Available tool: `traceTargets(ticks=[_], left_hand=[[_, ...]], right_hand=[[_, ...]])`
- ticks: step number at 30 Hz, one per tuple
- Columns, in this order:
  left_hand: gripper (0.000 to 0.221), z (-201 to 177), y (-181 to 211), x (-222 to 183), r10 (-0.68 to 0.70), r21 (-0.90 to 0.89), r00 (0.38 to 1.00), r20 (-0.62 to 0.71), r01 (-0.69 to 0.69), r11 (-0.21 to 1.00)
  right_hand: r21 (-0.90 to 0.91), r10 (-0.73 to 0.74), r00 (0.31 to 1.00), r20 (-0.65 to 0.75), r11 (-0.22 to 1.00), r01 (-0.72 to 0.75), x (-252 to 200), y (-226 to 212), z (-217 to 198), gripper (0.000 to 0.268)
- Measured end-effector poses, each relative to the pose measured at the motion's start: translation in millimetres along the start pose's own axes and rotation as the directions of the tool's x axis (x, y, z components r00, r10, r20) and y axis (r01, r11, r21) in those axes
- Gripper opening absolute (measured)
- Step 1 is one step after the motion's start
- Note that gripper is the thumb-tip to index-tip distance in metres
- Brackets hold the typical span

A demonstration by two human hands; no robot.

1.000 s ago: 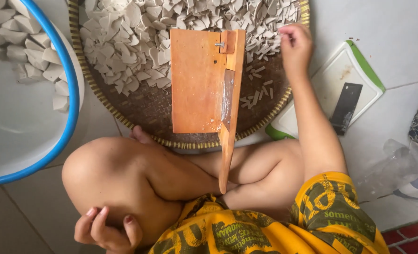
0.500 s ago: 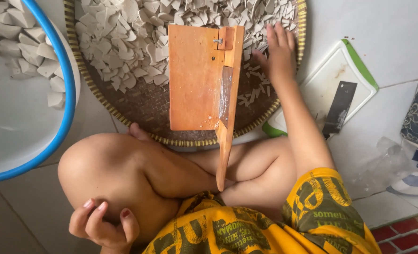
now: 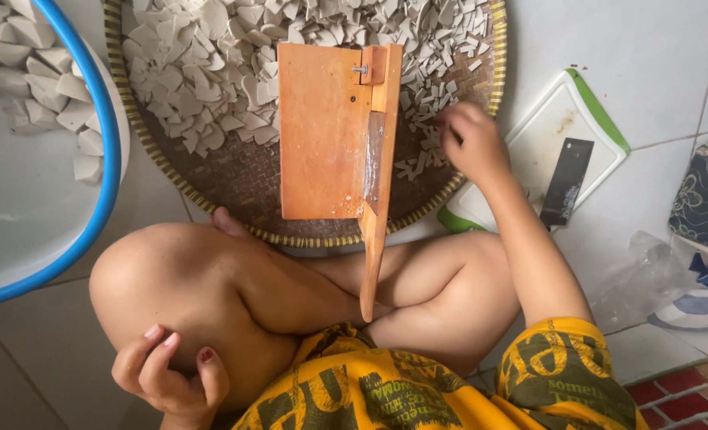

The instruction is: Slicing small food blocks into thin pieces using a manual wooden slicer and a kitchen knife on a tiled floor.

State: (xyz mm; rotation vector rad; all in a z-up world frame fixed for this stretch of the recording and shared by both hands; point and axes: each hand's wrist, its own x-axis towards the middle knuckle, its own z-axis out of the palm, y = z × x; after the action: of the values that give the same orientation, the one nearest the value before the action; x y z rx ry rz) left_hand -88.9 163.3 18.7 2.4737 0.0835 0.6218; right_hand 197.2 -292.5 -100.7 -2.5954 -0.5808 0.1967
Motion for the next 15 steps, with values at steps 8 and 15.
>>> traceTargets(ticks=[8, 15], left_hand=[[0.035, -1.2, 3.2, -3.9, -0.019, 0.031, 1.0, -0.02, 0.019, 0.999], [0.032, -0.7, 2.5, -6.3, -0.033, 0.04, 0.999, -0.02, 0.033, 0.999]], right_hand=[[-0.109, 0.377, 0.915, 0.141, 0.925, -0.364, 102.2, -24.4, 5.4, 0.053], [-0.195, -0.02, 0.995, -0.096, 0.981, 0.001, 15.1, -3.0, 34.1, 0.036]])
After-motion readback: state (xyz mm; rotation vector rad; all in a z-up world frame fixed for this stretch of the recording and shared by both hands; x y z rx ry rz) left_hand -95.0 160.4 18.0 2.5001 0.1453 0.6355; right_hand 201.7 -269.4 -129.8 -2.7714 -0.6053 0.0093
